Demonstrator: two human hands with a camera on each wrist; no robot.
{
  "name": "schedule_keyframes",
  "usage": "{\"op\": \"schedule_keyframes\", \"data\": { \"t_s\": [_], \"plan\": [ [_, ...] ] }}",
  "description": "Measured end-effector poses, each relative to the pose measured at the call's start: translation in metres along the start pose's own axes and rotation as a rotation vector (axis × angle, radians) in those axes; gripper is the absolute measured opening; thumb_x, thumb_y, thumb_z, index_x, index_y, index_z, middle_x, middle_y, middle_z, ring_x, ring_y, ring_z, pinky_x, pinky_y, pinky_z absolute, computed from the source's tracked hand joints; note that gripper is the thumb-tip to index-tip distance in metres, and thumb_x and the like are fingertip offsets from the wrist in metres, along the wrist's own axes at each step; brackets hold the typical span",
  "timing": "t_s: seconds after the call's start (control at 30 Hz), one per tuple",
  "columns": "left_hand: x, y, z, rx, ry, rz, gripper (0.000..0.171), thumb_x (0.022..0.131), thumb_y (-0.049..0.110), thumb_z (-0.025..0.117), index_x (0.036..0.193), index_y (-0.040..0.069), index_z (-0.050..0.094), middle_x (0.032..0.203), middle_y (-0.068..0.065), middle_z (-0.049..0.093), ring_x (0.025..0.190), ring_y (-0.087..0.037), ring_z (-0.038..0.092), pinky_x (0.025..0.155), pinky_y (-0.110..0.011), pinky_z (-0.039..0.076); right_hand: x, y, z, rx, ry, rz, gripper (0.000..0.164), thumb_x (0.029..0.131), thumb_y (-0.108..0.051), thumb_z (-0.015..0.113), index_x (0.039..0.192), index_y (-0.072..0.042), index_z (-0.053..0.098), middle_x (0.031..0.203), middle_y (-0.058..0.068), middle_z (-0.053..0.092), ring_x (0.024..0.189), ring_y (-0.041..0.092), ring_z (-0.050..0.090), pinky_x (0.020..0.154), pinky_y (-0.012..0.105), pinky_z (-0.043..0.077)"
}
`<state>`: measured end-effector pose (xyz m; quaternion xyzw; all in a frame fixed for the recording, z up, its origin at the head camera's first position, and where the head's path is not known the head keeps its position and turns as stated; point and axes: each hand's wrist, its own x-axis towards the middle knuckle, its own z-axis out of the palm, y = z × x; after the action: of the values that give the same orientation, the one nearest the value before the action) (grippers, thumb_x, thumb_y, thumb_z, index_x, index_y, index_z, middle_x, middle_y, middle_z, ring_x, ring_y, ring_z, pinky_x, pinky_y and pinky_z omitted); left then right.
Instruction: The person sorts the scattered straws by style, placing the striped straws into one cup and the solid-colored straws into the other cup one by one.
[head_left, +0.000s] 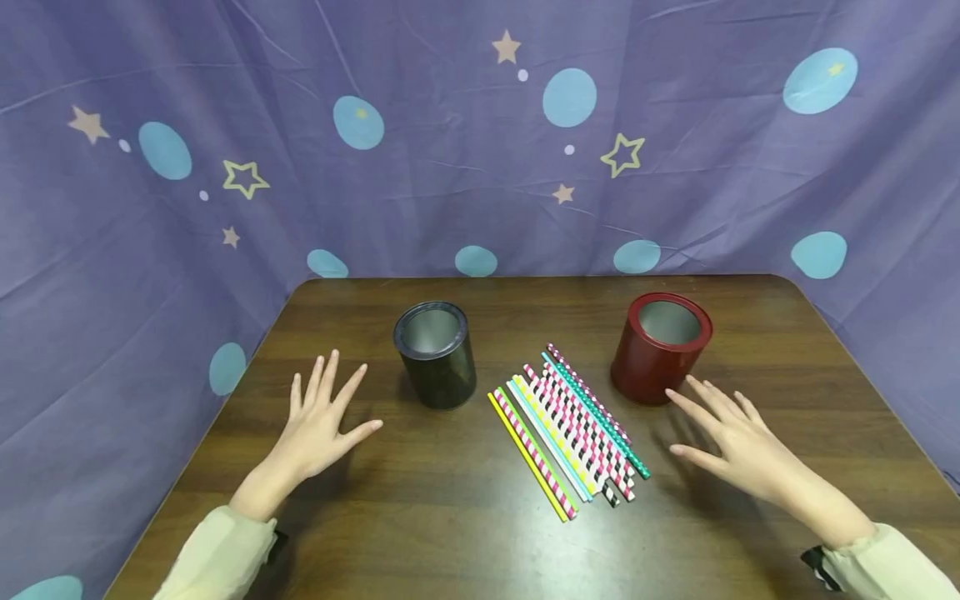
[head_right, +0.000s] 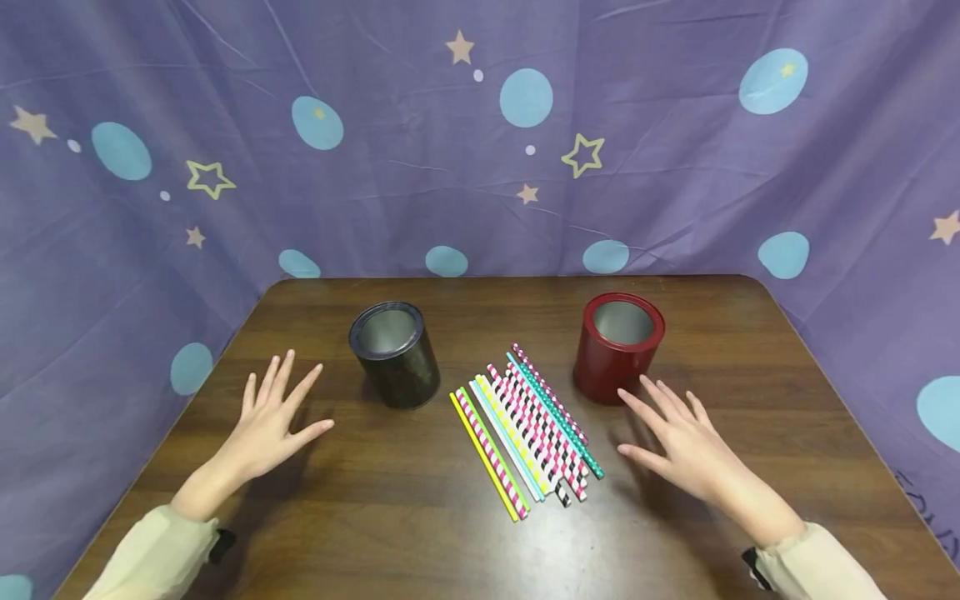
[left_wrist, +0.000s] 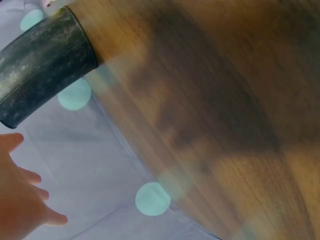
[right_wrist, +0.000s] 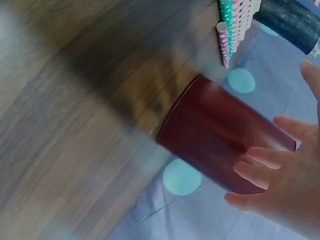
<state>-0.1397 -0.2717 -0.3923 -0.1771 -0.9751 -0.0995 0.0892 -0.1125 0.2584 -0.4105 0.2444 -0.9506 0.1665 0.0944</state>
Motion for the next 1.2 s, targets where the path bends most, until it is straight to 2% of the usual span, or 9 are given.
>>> {"op": "schedule_keyframes", "data": {
  "t_s": [0.17, 0.27, 0.53, 0.67, 0.9, 1.03, 1.2],
  "plan": [
    [0.001, 0.001, -0.003, -0.047, 0.046, 0.003, 0.072, 0.083, 0.048, 0.053, 0.139, 0.012, 0.025, 0.146, -0.02, -0.002, 0.133, -0.033, -0.008, 0.101, -0.059, -0.006, 0.005, -0.008, 0.001, 0.02, 0.019, -0.045, 0.061, 0.078, -0.036, 0.065, 0.131, -0.017, 0.041, 0.132, 0.018, 0.039, 0.116, 0.035, 0.038, 0.096, 0.052, 0.026],
    [0.003, 0.001, -0.004, -0.067, 0.068, 0.009, 0.069, 0.083, 0.046, 0.054, 0.137, 0.009, 0.029, 0.144, -0.024, 0.005, 0.133, -0.035, -0.004, 0.102, -0.059, -0.005, 0.01, -0.01, 0.004, 0.041, 0.021, -0.063, 0.06, 0.077, -0.035, 0.066, 0.129, -0.016, 0.043, 0.129, 0.017, 0.043, 0.114, 0.034, 0.042, 0.09, 0.051, 0.033],
    [0.008, 0.005, -0.006, -0.161, 0.155, 0.038, 0.059, 0.085, 0.037, 0.056, 0.13, 0.004, 0.038, 0.14, -0.025, 0.02, 0.13, -0.04, 0.011, 0.104, -0.055, 0.005, 0.026, -0.012, 0.013, 0.125, -0.058, -0.041, 0.056, 0.082, -0.037, 0.061, 0.13, -0.016, 0.043, 0.128, 0.013, 0.043, 0.113, 0.034, 0.043, 0.087, 0.054, 0.038],
    [0.012, 0.01, -0.007, -0.205, 0.212, 0.06, 0.054, 0.084, 0.031, 0.059, 0.127, 0.002, 0.042, 0.137, -0.024, 0.027, 0.128, -0.041, 0.018, 0.104, -0.054, 0.01, 0.035, -0.012, 0.018, 0.17, -0.068, -0.047, 0.052, 0.083, -0.035, 0.059, 0.128, -0.013, 0.046, 0.125, 0.013, 0.046, 0.111, 0.031, 0.046, 0.086, 0.051, 0.041],
    [0.019, 0.02, -0.008, -0.28, 0.291, 0.062, 0.046, 0.082, 0.018, 0.063, 0.122, 0.002, 0.047, 0.132, -0.021, 0.037, 0.124, -0.038, 0.028, 0.099, -0.057, 0.022, 0.05, -0.011, 0.029, 0.255, -0.093, -0.032, 0.044, 0.085, -0.032, 0.058, 0.122, -0.009, 0.051, 0.12, 0.009, 0.051, 0.11, 0.026, 0.049, 0.086, 0.047, 0.044],
    [0.024, 0.024, -0.006, -0.326, 0.361, 0.063, 0.043, 0.08, 0.01, 0.065, 0.119, 0.001, 0.05, 0.127, -0.018, 0.043, 0.12, -0.035, 0.037, 0.095, -0.054, 0.031, 0.059, -0.01, 0.036, 0.297, -0.095, -0.027, 0.039, 0.084, -0.026, 0.06, 0.118, -0.007, 0.055, 0.114, 0.008, 0.056, 0.103, 0.024, 0.053, 0.083, 0.045, 0.047],
    [0.029, 0.029, -0.006, -0.412, 0.431, 0.071, 0.038, 0.078, 0.004, 0.065, 0.114, 0.001, 0.054, 0.121, -0.017, 0.049, 0.11, -0.032, 0.047, 0.09, -0.047, 0.039, 0.068, -0.009, 0.043, 0.381, -0.107, -0.015, 0.033, 0.083, -0.016, 0.061, 0.113, -0.003, 0.057, 0.106, 0.009, 0.06, 0.089, 0.018, 0.059, 0.076, 0.036, 0.051]
  ]
}}
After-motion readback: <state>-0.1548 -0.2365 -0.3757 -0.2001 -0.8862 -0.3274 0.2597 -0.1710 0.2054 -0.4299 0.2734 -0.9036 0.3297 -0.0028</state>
